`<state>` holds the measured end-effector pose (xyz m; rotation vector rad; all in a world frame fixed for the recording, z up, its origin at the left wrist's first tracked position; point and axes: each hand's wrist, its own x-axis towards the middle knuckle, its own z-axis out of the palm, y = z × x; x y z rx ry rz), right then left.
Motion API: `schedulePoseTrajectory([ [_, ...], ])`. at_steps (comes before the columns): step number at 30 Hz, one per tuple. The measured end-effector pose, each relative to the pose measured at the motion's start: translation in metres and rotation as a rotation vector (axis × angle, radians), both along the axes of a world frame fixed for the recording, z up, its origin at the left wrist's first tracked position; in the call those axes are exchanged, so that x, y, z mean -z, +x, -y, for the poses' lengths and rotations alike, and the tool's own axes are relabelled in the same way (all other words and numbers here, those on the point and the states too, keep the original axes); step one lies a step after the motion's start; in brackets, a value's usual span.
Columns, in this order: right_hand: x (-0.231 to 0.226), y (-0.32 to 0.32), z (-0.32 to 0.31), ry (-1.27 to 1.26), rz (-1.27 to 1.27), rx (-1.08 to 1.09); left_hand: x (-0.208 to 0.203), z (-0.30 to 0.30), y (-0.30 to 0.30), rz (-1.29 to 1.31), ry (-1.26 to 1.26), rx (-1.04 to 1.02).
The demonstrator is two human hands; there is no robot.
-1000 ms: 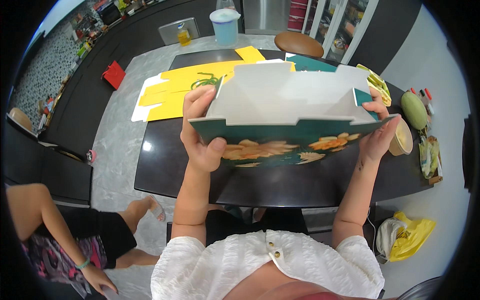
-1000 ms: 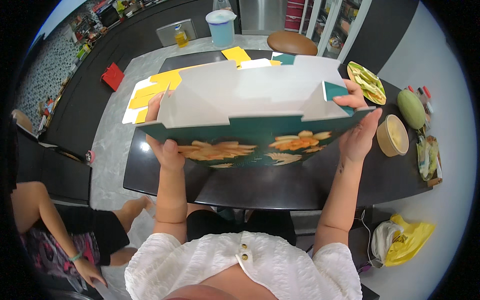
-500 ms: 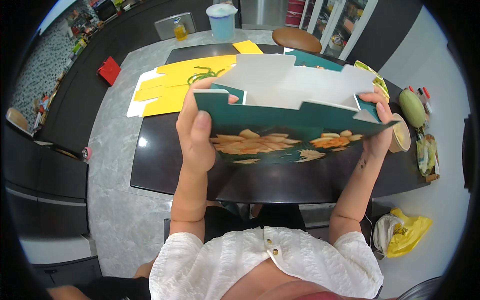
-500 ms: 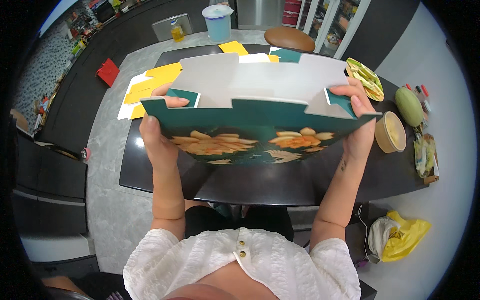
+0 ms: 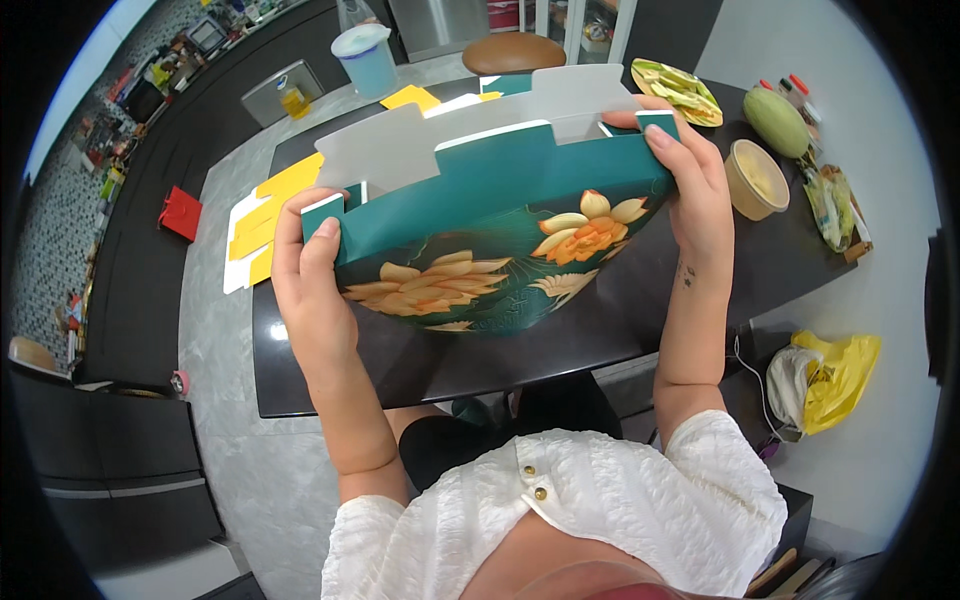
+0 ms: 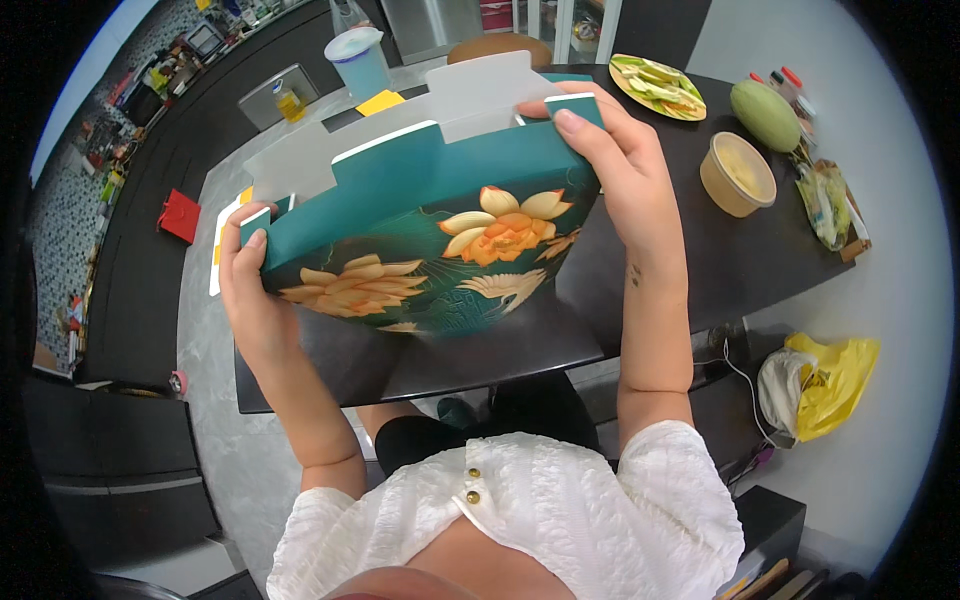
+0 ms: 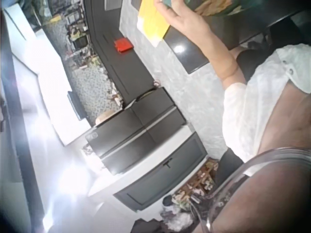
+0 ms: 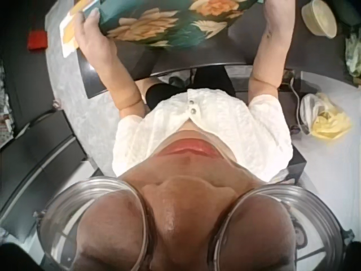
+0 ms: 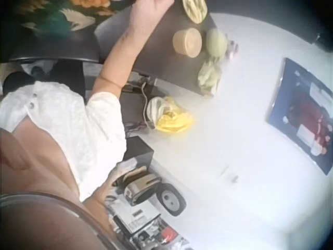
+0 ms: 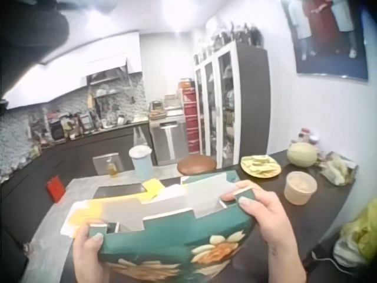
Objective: The person assembles decorative paper bags by hand, folding the pre-cut paper templates and threading green cord through the holes to create handles.
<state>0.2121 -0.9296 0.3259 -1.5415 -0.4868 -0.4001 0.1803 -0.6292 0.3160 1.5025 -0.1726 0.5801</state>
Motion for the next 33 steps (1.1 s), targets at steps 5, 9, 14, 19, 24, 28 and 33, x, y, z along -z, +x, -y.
schedulePoseTrajectory([
  [5, -0.003, -0.008, 0.000, 0.048, -0.093, -0.005, -0.002, -0.009, -0.002, -0.063, 0.024, 0.111],
  [9, -0.004, -0.007, 0.004, 0.009, -0.071, -0.005, -0.023, -0.014, -0.010, -0.103, 0.029, 0.221],
  [14, -0.019, -0.003, 0.005, -0.099, -0.031, -0.151, -0.063, -0.027, -0.005, -0.188, 0.398, 0.448],
  [19, -0.027, 0.011, 0.023, -0.341, -0.024, -0.128, -0.076, -0.026, 0.001, -0.296, 0.751, 0.499],
  [24, -0.030, 0.021, 0.024, -0.372, 0.121, -0.276, -0.072, -0.025, 0.011, 0.096, 0.872, 0.568],
  [28, -0.033, 0.028, 0.036, -0.507, 0.334, -0.320, -0.076, -0.028, 0.016, 0.123, 1.041, 0.698],
  [33, -0.041, 0.014, 0.031, -0.592, 0.166, -0.169, -0.070, -0.020, 0.017, -0.082, 0.788, 0.614],
])
